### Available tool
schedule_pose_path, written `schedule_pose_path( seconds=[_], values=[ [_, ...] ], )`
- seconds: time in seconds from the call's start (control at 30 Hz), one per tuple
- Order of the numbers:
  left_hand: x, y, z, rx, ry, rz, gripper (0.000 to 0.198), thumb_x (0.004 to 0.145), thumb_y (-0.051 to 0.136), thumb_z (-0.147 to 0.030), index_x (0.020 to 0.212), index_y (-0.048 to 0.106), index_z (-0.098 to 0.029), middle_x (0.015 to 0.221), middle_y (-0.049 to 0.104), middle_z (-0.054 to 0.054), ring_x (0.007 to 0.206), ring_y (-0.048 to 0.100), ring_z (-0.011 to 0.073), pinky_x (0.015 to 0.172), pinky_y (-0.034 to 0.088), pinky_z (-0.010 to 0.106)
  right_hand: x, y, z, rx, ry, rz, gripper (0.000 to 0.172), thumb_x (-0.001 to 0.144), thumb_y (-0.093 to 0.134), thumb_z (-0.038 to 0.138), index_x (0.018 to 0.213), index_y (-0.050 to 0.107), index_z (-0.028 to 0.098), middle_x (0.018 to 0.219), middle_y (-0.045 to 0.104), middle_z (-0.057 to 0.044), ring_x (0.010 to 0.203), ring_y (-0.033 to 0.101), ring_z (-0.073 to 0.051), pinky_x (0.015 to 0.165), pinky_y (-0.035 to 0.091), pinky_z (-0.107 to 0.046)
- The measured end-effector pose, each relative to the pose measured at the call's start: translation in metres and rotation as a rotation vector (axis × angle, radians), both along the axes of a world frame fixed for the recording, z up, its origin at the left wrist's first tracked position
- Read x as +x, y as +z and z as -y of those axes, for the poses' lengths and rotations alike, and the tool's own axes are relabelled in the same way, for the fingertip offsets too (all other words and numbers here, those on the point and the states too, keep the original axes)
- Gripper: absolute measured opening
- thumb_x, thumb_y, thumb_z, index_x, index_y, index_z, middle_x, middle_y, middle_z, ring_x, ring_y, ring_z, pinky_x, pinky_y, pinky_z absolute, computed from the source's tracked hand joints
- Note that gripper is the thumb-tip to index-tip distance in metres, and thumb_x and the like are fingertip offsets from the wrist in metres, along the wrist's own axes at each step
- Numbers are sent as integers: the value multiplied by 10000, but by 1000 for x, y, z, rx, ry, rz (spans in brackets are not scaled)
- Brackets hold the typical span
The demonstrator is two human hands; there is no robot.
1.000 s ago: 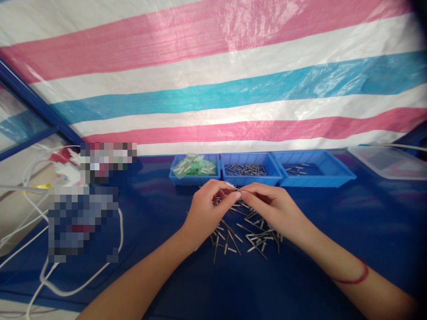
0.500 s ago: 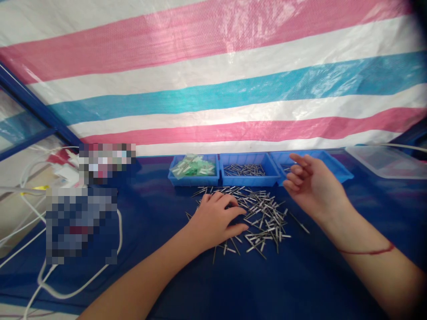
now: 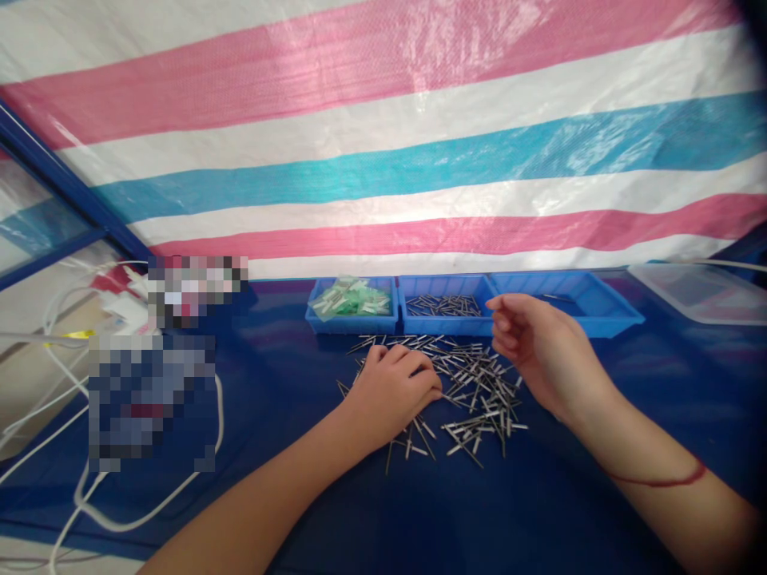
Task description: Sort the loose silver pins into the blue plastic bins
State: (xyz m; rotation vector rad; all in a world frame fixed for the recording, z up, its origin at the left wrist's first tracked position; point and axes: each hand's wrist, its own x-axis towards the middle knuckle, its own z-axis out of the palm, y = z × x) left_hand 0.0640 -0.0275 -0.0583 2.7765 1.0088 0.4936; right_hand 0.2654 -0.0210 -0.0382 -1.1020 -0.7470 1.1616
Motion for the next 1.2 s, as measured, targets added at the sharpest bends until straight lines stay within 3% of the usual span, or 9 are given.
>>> schedule_pose_path(
  seconds=[0.1,0.2,0.3,0.4,0.6,0.9,1.2],
  values=[
    [0,8,-2,-137,118,167,174,932,498,-307,921,636,-201,988,675,14,953,558,190,837,346,347,-2,0,4,62,81,256,149,797,613,331,785,685,201,616,477,21,490,382,-65,419,272,-215],
    [0,14,-2,-306,210,397,165,929,493,-295,929,614,-183,912,669,12,861,583,157,789,400,284,-7,0,9,117,239,514,159,766,666,341,876,694,230,743,601,-2,589,484,-96,504,379,-229],
    [1,14,-1,-423,224,549,149,916,509,-293,928,605,-180,882,651,1,820,594,131,761,423,239,-16,1,13,172,338,578,197,754,681,375,886,693,229,842,662,-25,711,568,-142,619,457,-267],
    [3,12,1,-472,211,616,130,899,539,-296,915,604,-185,861,645,-13,807,594,120,766,427,223,-23,1,15,188,332,558,182,760,672,388,808,692,214,775,666,-23,674,578,-139,598,466,-266],
    [5,9,2,-484,212,682,119,875,575,-293,902,597,-180,863,636,-14,823,592,117,778,432,214,-28,-1,19,117,288,465,198,756,679,390,759,674,192,674,637,-1,540,522,-93,513,438,-235],
    [5,10,2,-469,224,609,201,890,542,-333,967,646,-180,913,670,23,842,601,150,794,453,260,-29,-4,24,272,243,698,162,797,640,368,838,715,230,822,678,-43,768,605,-187,669,475,-319],
    [1,16,0,-358,239,675,140,858,592,-299,915,634,-179,902,663,24,839,609,147,801,472,267,-25,-2,19,221,273,604,160,782,652,377,854,713,247,821,682,-28,794,612,-193,667,480,-304]
  ],
)
